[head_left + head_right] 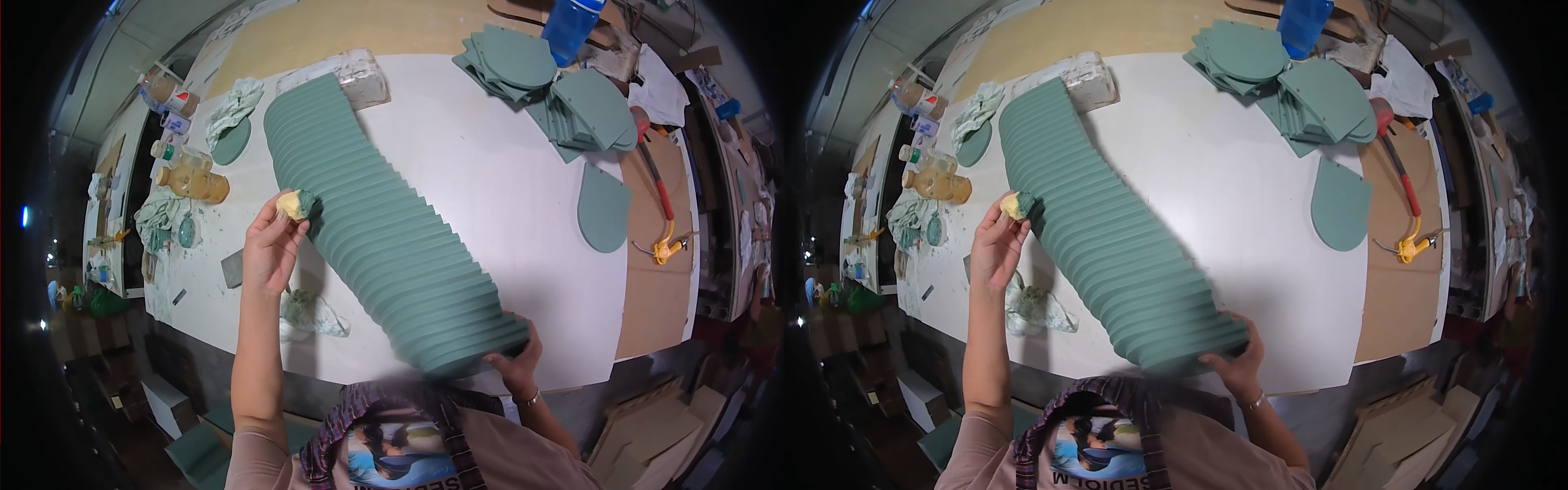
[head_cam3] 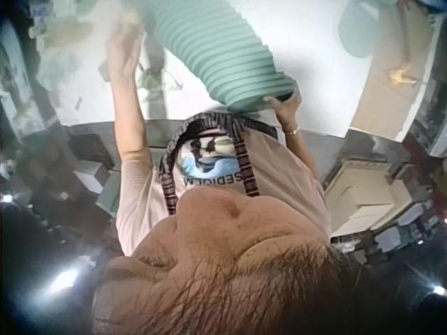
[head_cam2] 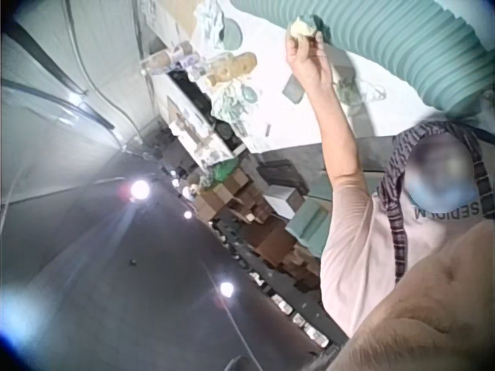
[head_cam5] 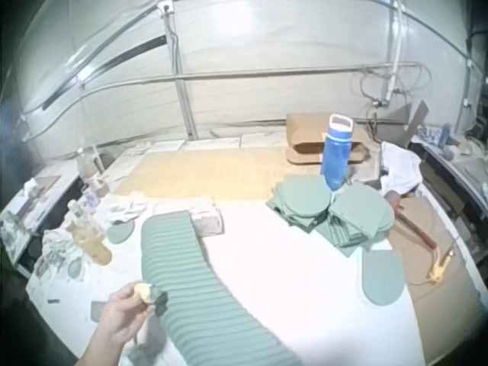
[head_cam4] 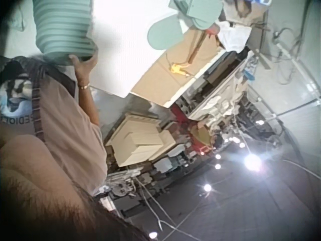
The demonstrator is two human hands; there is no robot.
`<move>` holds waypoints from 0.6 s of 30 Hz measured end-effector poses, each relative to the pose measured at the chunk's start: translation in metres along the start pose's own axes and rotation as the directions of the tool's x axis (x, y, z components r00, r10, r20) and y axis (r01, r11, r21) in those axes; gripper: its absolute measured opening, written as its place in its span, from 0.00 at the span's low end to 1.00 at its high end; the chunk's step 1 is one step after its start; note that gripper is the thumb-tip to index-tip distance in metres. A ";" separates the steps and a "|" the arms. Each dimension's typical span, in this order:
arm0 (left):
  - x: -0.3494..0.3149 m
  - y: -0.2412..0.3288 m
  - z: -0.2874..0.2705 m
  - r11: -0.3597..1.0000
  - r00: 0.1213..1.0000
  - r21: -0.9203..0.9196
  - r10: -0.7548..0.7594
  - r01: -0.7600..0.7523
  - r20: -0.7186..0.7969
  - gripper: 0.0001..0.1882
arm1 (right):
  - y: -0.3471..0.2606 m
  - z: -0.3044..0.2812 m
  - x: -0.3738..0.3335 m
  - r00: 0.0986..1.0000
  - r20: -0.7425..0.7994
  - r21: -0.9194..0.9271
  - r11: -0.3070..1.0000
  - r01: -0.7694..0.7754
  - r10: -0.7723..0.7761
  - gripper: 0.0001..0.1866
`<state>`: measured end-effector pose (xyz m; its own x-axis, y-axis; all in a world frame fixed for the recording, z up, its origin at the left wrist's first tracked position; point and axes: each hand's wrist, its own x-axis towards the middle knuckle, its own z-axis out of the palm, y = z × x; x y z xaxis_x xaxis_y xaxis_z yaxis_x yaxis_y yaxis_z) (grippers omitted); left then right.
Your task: The person wipes the edges and surfaces of a stack of green curved components using a sponge and a cloth.
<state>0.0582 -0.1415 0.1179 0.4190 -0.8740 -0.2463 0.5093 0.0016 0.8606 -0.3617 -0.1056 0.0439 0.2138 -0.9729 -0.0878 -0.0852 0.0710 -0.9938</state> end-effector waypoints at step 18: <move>0.031 0.030 -0.016 0.994 0.997 0.097 0.053 -0.047 -0.056 0.20 | 0.002 -0.001 -0.003 1.000 -0.013 -0.006 1.000 -0.019 0.019 0.40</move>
<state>0.0986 -0.1603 0.1291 0.4868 -0.8440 -0.2251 0.4139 -0.0041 0.9103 -0.3636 -0.1033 0.0423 0.1996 -0.9742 -0.1056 -0.0946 0.0881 -0.9916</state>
